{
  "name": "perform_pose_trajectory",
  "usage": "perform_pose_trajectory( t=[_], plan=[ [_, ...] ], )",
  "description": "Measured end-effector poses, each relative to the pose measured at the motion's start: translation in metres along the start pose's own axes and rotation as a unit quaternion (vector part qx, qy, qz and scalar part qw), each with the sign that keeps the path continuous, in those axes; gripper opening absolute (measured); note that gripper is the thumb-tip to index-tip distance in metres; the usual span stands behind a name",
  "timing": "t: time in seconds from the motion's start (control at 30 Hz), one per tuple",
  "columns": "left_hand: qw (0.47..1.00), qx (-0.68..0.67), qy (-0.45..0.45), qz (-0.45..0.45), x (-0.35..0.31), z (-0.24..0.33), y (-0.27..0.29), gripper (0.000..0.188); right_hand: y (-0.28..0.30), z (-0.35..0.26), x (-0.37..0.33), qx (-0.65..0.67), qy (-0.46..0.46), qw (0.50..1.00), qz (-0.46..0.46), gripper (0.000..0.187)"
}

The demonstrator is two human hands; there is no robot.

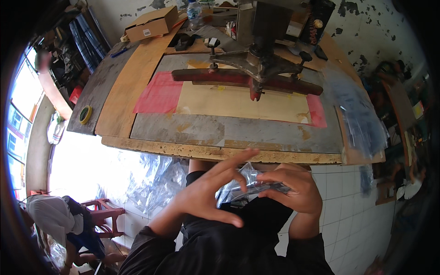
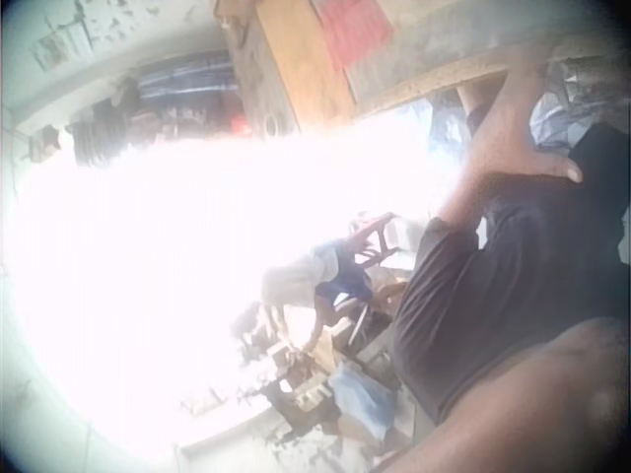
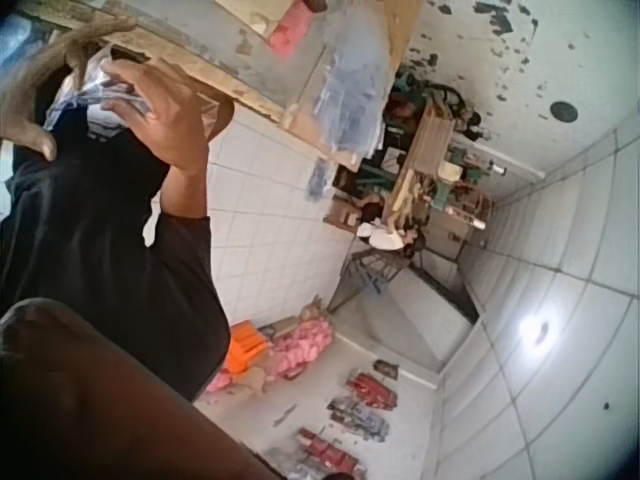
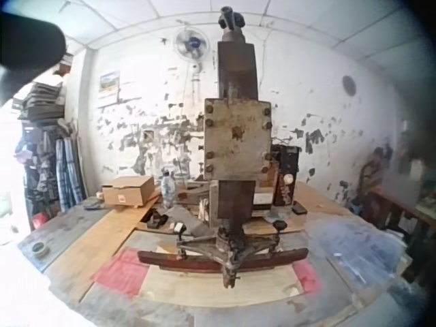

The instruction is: The person positions transparent plastic sheets on the worktable and smooths, folds, and aligns them under the press by hand.

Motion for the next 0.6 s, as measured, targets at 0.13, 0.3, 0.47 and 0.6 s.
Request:
perform_pose_trajectory(
  t=[0.13,0.3,0.47,0.6],
  plan=[
    [0.998,-0.056,0.037,0.003,-0.001,-0.019,-0.023,0.062,-0.003,0.004,-0.006,-0.002,0.012,1.000,-0.004,0.039],
    [0.996,0.050,0.012,0.073,-0.002,-0.018,-0.029,0.046,-0.005,0.007,-0.019,0.022,-0.041,0.997,0.068,0.027],
    [0.991,0.098,0.008,0.088,0.000,-0.006,-0.026,0.027,-0.006,0.012,-0.025,0.003,-0.028,0.989,0.142,0.020],
    [0.990,0.089,0.046,0.099,-0.009,-0.016,-0.026,0.023,-0.003,0.011,-0.024,0.001,-0.051,0.990,0.135,0.014]
  ],
)
Point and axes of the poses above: each hand's wrist, its own x-axis towards the middle knuckle, its own y-axis out of the back of the hand, z = x × y, the point moved 1 cm from there along x, towards the middle knuckle, and after that the axes turned 11 degrees about x, right-handed, at the moved point
